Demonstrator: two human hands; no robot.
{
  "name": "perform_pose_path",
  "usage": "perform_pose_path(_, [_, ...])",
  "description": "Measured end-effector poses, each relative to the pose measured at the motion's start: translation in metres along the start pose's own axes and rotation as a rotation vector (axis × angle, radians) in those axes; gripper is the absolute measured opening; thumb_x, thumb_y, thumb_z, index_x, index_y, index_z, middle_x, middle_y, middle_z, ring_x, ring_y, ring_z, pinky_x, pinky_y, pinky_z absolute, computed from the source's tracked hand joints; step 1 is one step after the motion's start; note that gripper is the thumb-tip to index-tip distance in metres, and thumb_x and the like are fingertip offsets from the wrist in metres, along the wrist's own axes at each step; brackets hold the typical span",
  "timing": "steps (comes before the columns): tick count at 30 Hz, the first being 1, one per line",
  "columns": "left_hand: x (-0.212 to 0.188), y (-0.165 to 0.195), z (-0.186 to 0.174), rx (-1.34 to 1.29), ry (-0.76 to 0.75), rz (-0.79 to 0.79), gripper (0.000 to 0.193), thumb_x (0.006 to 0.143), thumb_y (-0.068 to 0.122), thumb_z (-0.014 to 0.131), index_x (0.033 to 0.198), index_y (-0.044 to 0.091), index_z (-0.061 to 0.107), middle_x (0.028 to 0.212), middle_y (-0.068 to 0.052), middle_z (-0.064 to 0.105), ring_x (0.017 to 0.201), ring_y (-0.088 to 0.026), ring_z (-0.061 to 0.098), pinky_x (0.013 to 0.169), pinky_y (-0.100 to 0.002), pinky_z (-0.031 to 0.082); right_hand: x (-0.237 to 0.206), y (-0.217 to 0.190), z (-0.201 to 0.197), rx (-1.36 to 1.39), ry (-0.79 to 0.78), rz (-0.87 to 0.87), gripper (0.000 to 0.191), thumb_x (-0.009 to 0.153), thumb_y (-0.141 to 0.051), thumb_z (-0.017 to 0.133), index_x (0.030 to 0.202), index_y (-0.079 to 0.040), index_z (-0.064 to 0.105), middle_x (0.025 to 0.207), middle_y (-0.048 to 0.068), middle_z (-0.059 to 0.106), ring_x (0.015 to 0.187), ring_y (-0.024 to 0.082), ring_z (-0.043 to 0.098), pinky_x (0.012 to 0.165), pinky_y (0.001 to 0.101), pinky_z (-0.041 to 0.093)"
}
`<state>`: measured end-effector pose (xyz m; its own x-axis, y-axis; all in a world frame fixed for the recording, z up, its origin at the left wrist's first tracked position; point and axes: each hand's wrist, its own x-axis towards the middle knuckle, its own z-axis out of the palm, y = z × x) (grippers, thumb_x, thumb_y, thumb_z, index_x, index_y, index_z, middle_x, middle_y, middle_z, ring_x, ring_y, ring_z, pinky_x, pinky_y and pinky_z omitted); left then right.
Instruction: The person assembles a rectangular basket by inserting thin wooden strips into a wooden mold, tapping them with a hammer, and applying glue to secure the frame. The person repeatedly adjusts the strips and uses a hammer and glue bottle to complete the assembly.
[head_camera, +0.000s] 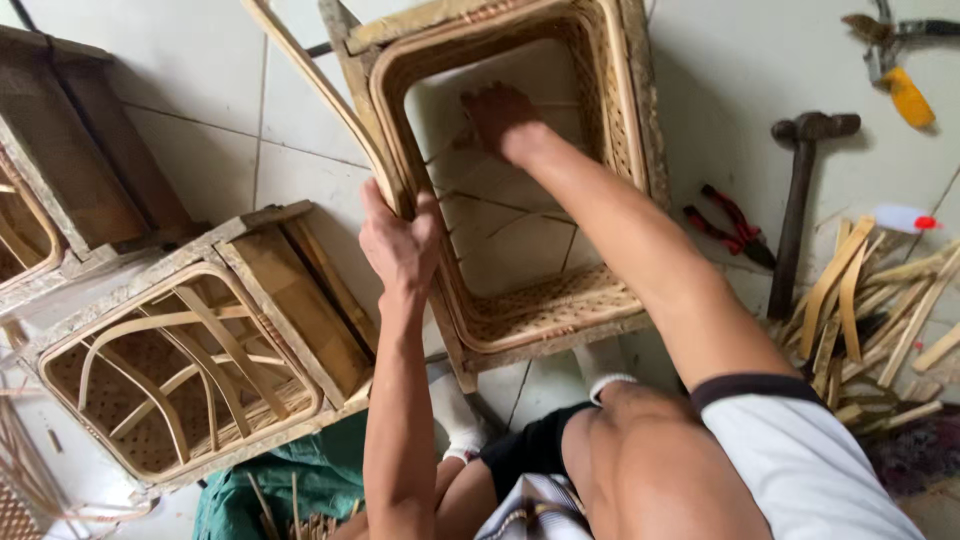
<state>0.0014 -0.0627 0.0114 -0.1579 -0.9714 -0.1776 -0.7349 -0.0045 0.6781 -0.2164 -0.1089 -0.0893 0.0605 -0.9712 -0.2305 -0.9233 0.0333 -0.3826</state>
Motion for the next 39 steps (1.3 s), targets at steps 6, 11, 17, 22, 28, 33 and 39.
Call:
perform_pose_path(6, [0.003,-0.007,0.008,-0.03,-0.025,-0.089,0.04,0.092,0.027,0.065,0.122,0.003,0.053,0.091,-0.019,0.073,0.075,-0.033,0.072,0.067,-0.047,0.057,-0.027,-0.021,-0.033,0.016,-0.355,0.163,0.048,0.097,-0.051,0.066,0.106,-0.004,0.071,0.1,0.018,0.071,0.095,0.034,0.065,0.086,0.0503,0.053])
perform_pose_path(11, [-0.002,-0.018,0.012,-0.137,0.086,0.143,0.043,0.095,0.025,0.072,0.124,-0.004,0.058,0.098,-0.019,0.074,0.086,-0.031,0.071,0.075,-0.047,0.057,-0.048,-0.021,-0.006,0.28,-0.039,0.231,0.036,0.105,-0.033,0.062,0.086,-0.002,0.067,0.069,0.016,0.067,0.056,0.025,0.057,0.064,0.0475,0.052])
perform_pose_path(17, [0.01,-0.023,0.02,-0.027,0.027,-0.096,0.054,0.087,0.035,0.071,0.121,-0.003,0.055,0.072,-0.013,0.065,0.061,-0.024,0.057,0.057,-0.045,0.049,-0.06,-0.022,0.052,-0.279,-0.018,0.106,0.011,0.085,-0.004,0.059,0.08,0.0,0.067,0.08,0.016,0.067,0.069,0.022,0.063,0.062,0.0384,0.058])
perform_pose_path(22, [0.013,-0.023,0.023,-0.025,0.051,-0.072,0.068,0.088,0.035,0.07,0.134,-0.006,0.044,0.074,-0.013,0.063,0.06,-0.025,0.056,0.057,-0.045,0.051,-0.077,-0.021,0.055,-0.306,0.079,-0.08,0.006,0.078,-0.008,0.067,0.08,-0.008,0.073,0.086,0.014,0.068,0.085,0.029,0.066,0.089,0.0495,0.057])
perform_pose_path(28, [0.012,-0.035,0.027,-0.073,0.049,-0.006,0.049,0.092,0.035,0.07,0.125,0.003,0.054,0.098,-0.013,0.073,0.085,-0.026,0.071,0.079,-0.045,0.059,-0.076,-0.023,0.019,-0.014,-0.072,0.163,0.018,0.087,-0.002,0.062,0.104,-0.002,0.069,0.097,0.022,0.066,0.085,0.033,0.065,0.073,0.0501,0.058])
perform_pose_path(33, [0.018,-0.027,0.025,-0.097,0.036,-0.003,0.052,0.091,0.033,0.069,0.128,0.002,0.05,0.094,-0.015,0.072,0.081,-0.031,0.069,0.074,-0.048,0.058,-0.079,-0.029,0.014,0.041,-0.087,0.225,0.033,0.081,0.006,0.058,0.112,0.0,0.064,0.112,0.025,0.062,0.1,0.035,0.06,0.086,0.0524,0.053])
perform_pose_path(39, [0.008,-0.017,0.017,-0.115,0.074,0.053,0.043,0.093,0.031,0.07,0.122,0.004,0.054,0.098,-0.018,0.076,0.085,-0.032,0.073,0.081,-0.049,0.056,-0.097,-0.033,0.052,-0.112,-0.187,0.051,0.028,0.087,0.003,0.055,0.113,0.0,0.064,0.126,0.024,0.058,0.12,0.037,0.054,0.102,0.0534,0.046])
